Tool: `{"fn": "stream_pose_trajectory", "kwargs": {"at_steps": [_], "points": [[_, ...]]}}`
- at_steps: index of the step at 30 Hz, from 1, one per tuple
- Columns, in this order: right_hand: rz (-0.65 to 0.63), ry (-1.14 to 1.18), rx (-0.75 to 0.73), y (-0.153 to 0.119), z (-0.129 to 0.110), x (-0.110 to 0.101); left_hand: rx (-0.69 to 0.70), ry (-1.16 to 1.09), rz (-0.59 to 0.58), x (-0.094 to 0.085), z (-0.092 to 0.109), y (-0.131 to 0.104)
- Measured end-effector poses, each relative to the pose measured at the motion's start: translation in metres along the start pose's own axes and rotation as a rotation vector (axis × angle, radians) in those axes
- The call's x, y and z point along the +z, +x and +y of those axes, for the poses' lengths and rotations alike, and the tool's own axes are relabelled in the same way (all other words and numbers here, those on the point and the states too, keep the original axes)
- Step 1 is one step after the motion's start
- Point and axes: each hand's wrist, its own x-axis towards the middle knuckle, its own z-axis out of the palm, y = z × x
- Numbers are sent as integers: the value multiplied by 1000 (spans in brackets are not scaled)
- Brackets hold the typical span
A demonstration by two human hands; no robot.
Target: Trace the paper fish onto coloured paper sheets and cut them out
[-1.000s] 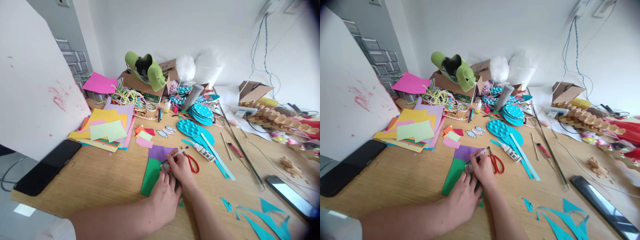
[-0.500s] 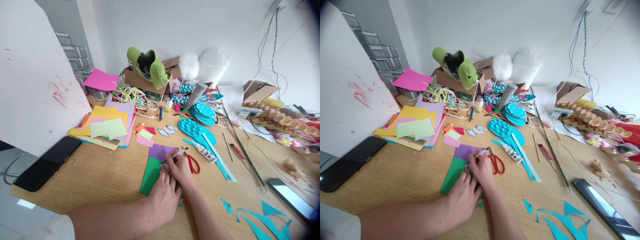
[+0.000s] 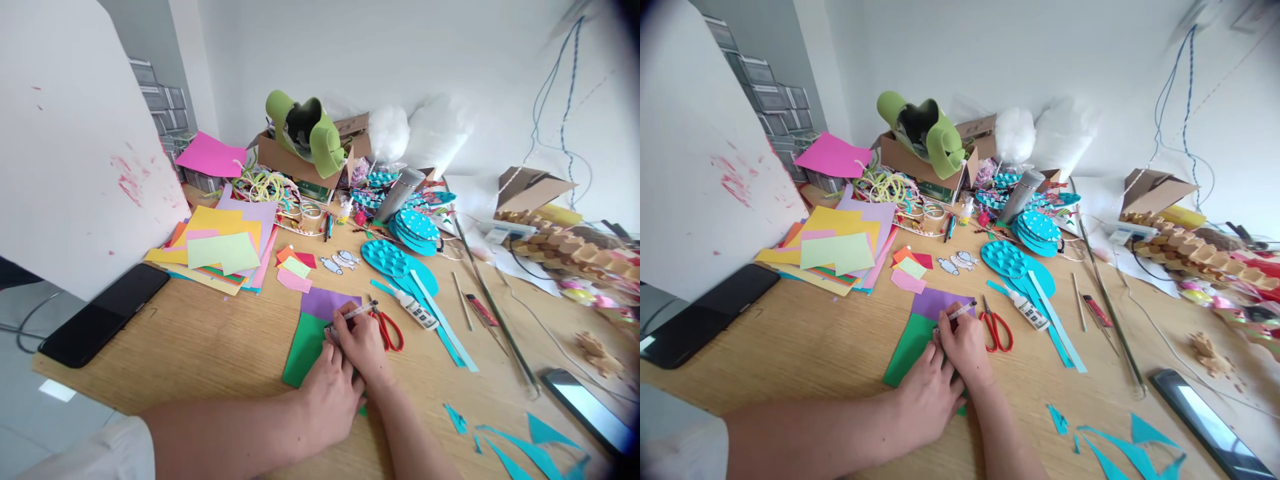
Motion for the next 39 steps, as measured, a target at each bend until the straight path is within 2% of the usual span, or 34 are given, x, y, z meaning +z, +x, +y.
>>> {"fn": "stream_pose_trajectory", "kwargs": {"at_steps": [9, 26, 39], "points": [[-49, -3, -15, -2, -6, -2, 19, 3, -29, -1, -1, 1], [-23, -74, -51, -4, -6, 0, 21, 13, -15, -1, -1, 0], [-49, -106, -70, -4, -7, -1, 51, 23, -22, -1, -1, -1]]}}
